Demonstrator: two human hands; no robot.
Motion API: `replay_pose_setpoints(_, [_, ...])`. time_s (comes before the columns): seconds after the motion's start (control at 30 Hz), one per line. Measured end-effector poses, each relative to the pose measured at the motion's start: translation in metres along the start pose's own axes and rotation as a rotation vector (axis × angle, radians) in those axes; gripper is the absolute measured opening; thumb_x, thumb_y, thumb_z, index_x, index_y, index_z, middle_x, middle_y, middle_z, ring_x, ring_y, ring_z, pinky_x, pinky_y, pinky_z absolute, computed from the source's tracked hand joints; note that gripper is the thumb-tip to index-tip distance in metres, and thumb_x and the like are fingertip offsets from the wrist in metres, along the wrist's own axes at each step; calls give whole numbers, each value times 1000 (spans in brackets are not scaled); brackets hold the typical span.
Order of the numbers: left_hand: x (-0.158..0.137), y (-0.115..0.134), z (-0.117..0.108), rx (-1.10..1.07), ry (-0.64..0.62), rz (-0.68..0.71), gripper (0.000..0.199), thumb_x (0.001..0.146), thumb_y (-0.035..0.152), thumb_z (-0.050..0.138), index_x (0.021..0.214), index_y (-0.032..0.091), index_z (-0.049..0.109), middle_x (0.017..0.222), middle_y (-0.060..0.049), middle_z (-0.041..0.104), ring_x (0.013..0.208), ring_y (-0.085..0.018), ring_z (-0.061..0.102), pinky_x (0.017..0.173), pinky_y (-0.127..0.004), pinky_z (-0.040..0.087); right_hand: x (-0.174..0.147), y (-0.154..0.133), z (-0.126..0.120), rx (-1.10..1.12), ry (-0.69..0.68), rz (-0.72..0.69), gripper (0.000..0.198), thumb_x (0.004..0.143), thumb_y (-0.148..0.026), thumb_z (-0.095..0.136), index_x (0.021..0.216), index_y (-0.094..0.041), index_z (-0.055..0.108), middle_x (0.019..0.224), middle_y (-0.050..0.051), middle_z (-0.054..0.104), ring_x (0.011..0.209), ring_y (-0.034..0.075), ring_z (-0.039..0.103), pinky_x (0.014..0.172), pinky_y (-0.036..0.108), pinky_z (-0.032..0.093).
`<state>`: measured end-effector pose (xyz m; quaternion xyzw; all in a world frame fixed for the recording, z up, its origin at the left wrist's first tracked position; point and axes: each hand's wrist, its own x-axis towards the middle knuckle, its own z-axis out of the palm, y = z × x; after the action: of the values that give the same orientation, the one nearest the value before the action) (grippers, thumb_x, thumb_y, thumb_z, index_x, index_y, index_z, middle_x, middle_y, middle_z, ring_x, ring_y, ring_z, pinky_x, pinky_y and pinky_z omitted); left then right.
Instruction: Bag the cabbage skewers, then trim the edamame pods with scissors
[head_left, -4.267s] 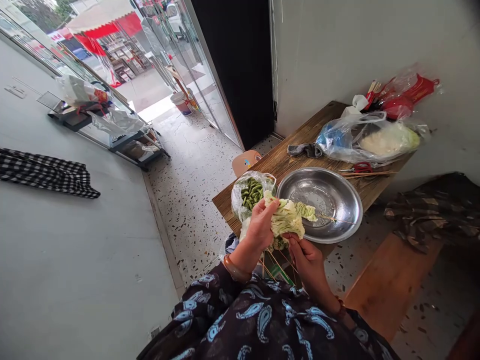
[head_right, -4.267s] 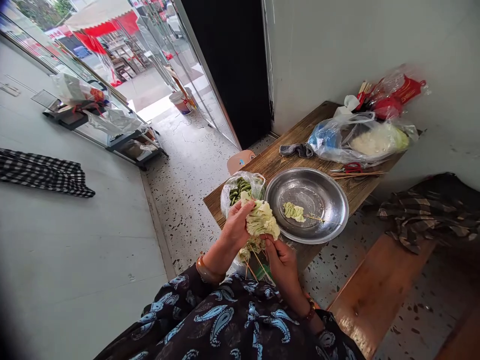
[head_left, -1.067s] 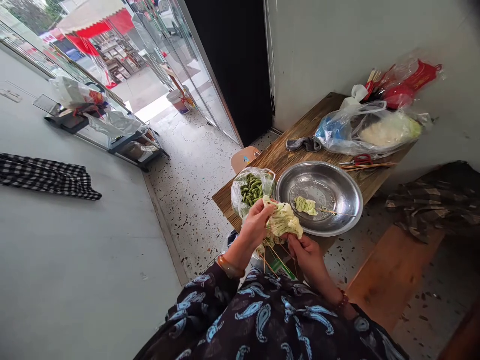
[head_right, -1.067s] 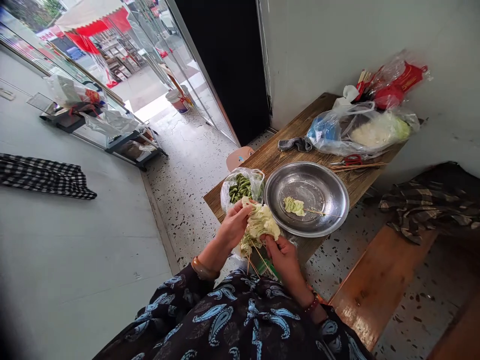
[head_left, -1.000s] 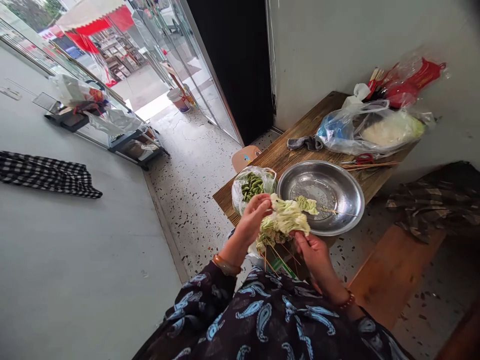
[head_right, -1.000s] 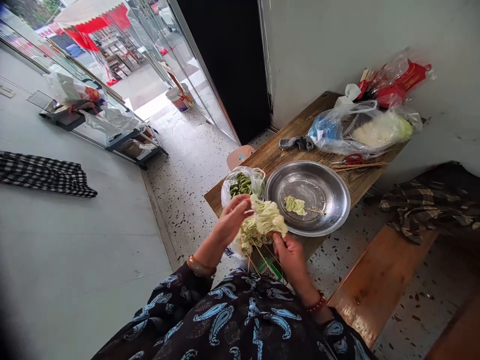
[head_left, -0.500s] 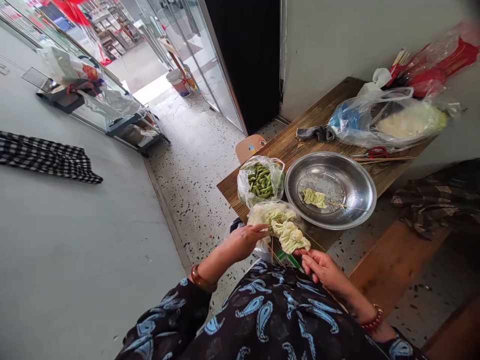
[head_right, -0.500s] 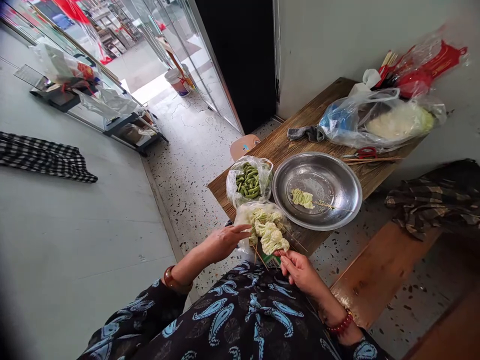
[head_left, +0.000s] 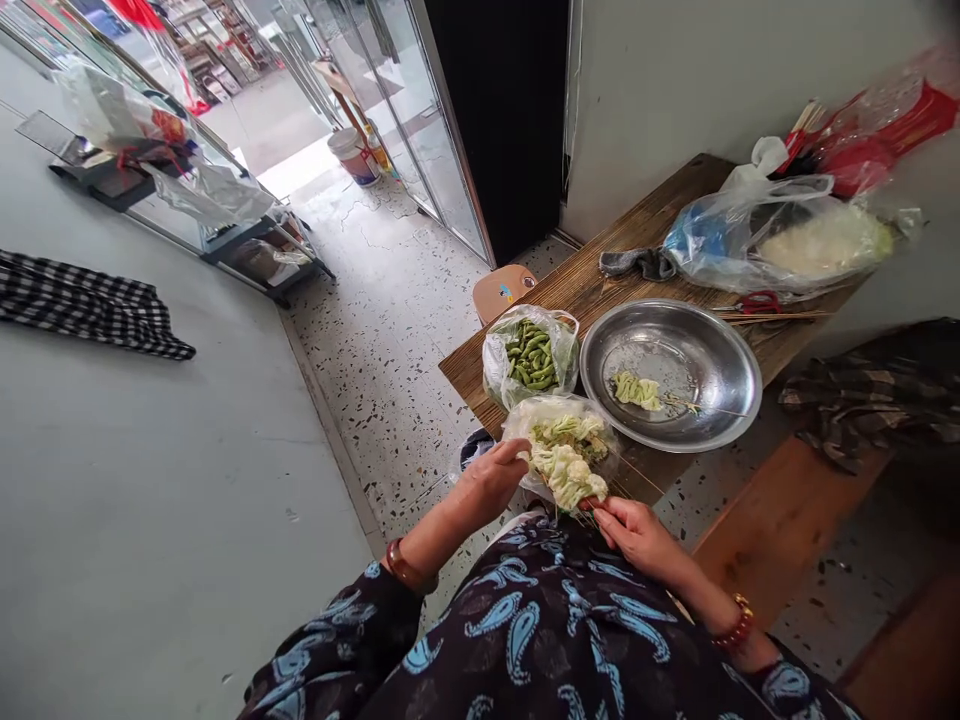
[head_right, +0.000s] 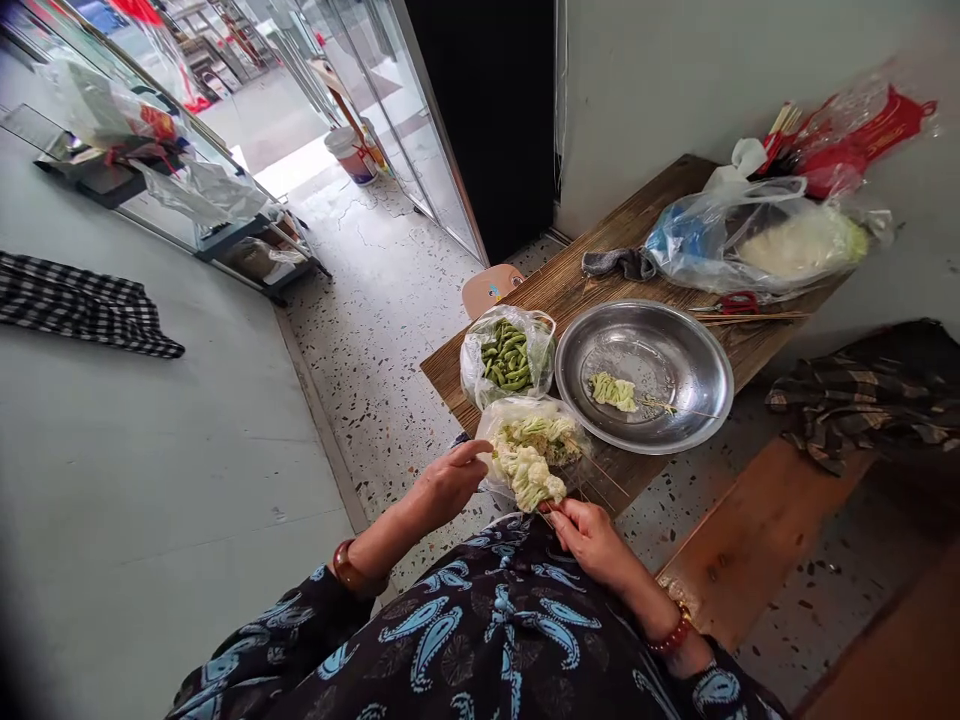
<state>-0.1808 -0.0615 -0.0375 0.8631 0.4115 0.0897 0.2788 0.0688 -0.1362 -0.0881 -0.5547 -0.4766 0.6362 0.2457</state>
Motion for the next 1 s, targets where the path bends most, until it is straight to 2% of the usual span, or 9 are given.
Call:
replay_pose_setpoints(0.1, [-5,2,0,-67,39,26,31,93,14,35,76,17,61,116,-12,59,91,-16,59,86,-30,49,14,-11,14,16,35,-35,36,79,-48,58,60,-18,63,45,-4,51,47,11,42,51,24,32])
replay_pose_setpoints(0.3, [-9,10,1,-91,61,107,26,92,12,37,78,16,59,113,-14,60,88,-15,60,81,-28,50,45,-25,38,101,-1,-53,39,78,-52,58,74,-15,69,47,-4,52,46,10,42,47,22,31])
replay_pose_setpoints(0.43, [-9,9,0,-45,67,116,23,92,11,39,81,18,58,117,-12,62,96,-18,62,82,-29,50,54,-20,38,129,-44,-12,50,78,-60,51,82,-14,70,43,-7,45,38,9,34,42,22,28])
replay_pose_setpoints(0.53, [-8,9,-1,12,-5,122,21,92,12,38,89,19,58,123,-10,62,93,-17,63,78,-28,50,55,-10,31,85,-15,-2,45,76,-58,54,72,-15,67,42,-7,43,39,8,32,42,22,26])
replay_pose_setpoints(0.67, [-6,11,-2,85,-98,171,19,92,11,40,94,18,58,109,-8,65,86,-17,62,73,-27,49,52,-4,26,-14,65,-28,40,77,-50,57,56,-17,57,45,-4,46,47,9,37,46,22,27])
replay_pose_setpoints(0.73, [-5,12,-2,120,-77,181,19,91,11,41,94,18,58,103,-8,64,86,-17,60,74,-28,49,52,-7,28,-50,42,-38,40,81,-48,54,56,-18,56,46,-4,48,47,9,38,47,22,28])
replay_pose_setpoints(0.87, [-4,10,2,163,35,205,19,90,8,42,94,18,59,105,-9,62,89,-17,58,77,-29,50,65,-13,36,-123,-34,-43,36,88,-40,46,64,-17,59,48,-4,52,45,9,40,47,22,30])
replay_pose_setpoints(1.0, [-2,6,9,131,84,241,19,90,7,42,93,18,57,106,-9,63,93,-16,60,81,-28,52,80,-7,39,-277,-13,-41,30,88,-30,49,65,-15,62,54,0,59,51,11,48,52,23,33])
